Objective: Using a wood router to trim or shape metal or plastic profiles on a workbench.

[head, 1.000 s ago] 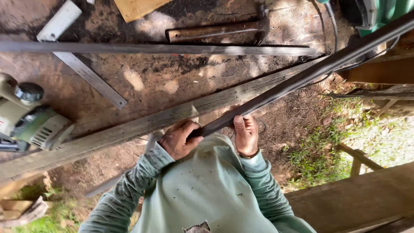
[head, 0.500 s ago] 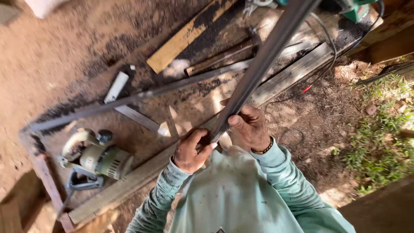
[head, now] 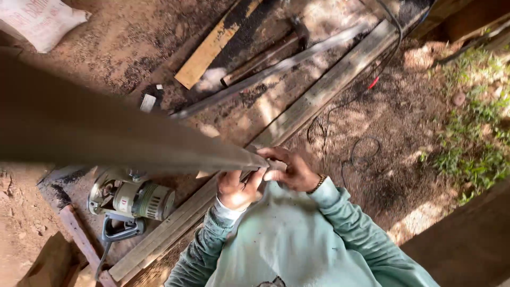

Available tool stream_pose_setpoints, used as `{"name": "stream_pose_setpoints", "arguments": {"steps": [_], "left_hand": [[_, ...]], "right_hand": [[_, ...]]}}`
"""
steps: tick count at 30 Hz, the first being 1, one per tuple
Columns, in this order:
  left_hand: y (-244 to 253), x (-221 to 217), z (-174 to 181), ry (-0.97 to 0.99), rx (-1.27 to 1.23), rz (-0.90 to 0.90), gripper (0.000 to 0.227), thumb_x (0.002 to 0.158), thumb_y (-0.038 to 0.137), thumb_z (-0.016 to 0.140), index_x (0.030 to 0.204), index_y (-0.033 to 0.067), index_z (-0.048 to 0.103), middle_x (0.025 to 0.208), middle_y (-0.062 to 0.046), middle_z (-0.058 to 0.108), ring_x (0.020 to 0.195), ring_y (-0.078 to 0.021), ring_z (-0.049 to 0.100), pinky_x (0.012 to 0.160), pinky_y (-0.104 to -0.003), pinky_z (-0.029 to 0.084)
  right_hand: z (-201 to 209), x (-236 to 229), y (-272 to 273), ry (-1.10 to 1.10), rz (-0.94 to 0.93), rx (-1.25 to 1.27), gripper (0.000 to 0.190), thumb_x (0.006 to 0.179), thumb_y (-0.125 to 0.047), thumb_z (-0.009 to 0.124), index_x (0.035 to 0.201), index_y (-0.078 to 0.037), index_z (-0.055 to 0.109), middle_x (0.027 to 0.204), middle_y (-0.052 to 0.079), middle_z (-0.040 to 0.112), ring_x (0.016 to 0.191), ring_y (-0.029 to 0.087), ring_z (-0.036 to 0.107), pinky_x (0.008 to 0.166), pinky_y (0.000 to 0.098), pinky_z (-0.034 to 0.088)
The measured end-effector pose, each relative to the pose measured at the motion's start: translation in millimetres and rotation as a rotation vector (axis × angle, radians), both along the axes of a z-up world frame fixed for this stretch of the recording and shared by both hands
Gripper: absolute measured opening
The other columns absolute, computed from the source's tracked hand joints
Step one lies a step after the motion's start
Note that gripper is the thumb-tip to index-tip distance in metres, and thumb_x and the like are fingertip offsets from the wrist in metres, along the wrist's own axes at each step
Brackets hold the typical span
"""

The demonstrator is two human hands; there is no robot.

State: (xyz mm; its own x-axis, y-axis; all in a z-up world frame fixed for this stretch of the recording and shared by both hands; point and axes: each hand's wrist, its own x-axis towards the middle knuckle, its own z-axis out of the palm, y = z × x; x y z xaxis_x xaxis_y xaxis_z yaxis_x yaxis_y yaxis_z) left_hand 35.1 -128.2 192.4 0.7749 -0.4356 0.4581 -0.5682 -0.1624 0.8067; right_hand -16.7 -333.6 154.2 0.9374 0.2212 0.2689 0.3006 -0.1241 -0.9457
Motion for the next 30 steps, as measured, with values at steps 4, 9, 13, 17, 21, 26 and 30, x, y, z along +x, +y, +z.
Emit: {"name": "stream_pose_setpoints", "arguments": {"steps": [4, 9, 13, 17, 21, 26, 30], "left_hand": [[1.9, -9.6, -34.8, -0.026, 0.061, -0.168, 0.025, 0.092, -0.001, 0.073, 0.114, 0.0095, 0.071, 0.109, -0.009, 0.072, 0.096, -0.0284, 0.071, 0.087, -0.04, 0.057], [6.1, -15.5, -29.5, 0.005, -0.013, -0.136, 0.023, 0.095, 0.0, 0.072, 0.118, 0.004, 0.069, 0.115, -0.01, 0.069, 0.102, -0.0264, 0.069, 0.091, -0.036, 0.057], [7.4, -14.9, -28.5, 0.015, -0.04, -0.084, 0.02, 0.095, 0.004, 0.072, 0.113, 0.0014, 0.064, 0.111, -0.009, 0.07, 0.098, -0.0231, 0.07, 0.088, -0.033, 0.057], [8.8, -5.2, -26.0, 0.057, -0.028, -0.198, 0.015, 0.097, -0.001, 0.068, 0.111, 0.003, 0.071, 0.099, -0.009, 0.071, 0.09, -0.0238, 0.07, 0.081, -0.036, 0.056], [11.4, -10.4, -38.4, 0.242, -0.18, -0.195, 0.011, 0.098, 0.003, 0.068, 0.109, 0.0049, 0.068, 0.101, -0.011, 0.071, 0.089, -0.0268, 0.072, 0.08, -0.038, 0.059], [14.0, -5.3, -36.1, -0.132, 0.052, 0.067, 0.025, 0.087, 0.012, 0.08, 0.104, 0.0056, 0.063, 0.096, -0.013, 0.068, 0.08, -0.0302, 0.07, 0.072, -0.042, 0.057], [15.6, -7.0, -40.7, -0.031, 0.042, 0.038, 0.023, 0.092, 0.01, 0.077, 0.107, 0.0045, 0.061, 0.1, -0.014, 0.07, 0.085, -0.0323, 0.072, 0.073, -0.042, 0.058]], "right_hand": [[-35.8, -15.4, 11.4, 0.092, -0.245, -0.155, 0.04, 0.096, -0.027, 0.073, 0.129, -0.005, 0.068, 0.11, 0.013, 0.071, 0.1, 0.026, 0.072, 0.085, 0.0392, 0.058], [-36.2, -17.5, 12.9, -0.01, -0.273, -0.171, 0.035, 0.096, -0.024, 0.072, 0.125, -0.005, 0.069, 0.111, 0.014, 0.071, 0.102, 0.032, 0.072, 0.085, 0.0398, 0.058], [-37.5, -15.9, 16.0, -0.056, -0.244, -0.107, 0.037, 0.098, -0.028, 0.07, 0.125, -0.003, 0.067, 0.112, 0.015, 0.07, 0.104, 0.032, 0.07, 0.089, 0.0402, 0.057], [-53.4, -14.2, 17.8, -0.022, -0.228, -0.129, 0.038, 0.097, -0.03, 0.07, 0.125, -0.003, 0.068, 0.107, 0.013, 0.071, 0.1, 0.03, 0.069, 0.089, 0.0397, 0.055], [-47.0, -6.7, 20.6, 0.043, -0.086, 0.003, 0.038, 0.1, -0.032, 0.067, 0.124, -0.003, 0.067, 0.112, 0.012, 0.071, 0.104, 0.027, 0.07, 0.092, 0.0386, 0.056], [-52.2, -0.4, 27.7, 0.124, 0.076, 0.134, 0.042, 0.106, -0.029, 0.063, 0.136, 0.0, 0.06, 0.13, 0.014, 0.068, 0.121, 0.027, 0.064, 0.106, 0.0388, 0.049], [-44.7, 2.1, 24.4, 0.084, 0.08, 0.117, 0.042, 0.107, -0.028, 0.064, 0.138, 0.0, 0.059, 0.13, 0.012, 0.067, 0.121, 0.023, 0.063, 0.105, 0.0355, 0.05]]}}
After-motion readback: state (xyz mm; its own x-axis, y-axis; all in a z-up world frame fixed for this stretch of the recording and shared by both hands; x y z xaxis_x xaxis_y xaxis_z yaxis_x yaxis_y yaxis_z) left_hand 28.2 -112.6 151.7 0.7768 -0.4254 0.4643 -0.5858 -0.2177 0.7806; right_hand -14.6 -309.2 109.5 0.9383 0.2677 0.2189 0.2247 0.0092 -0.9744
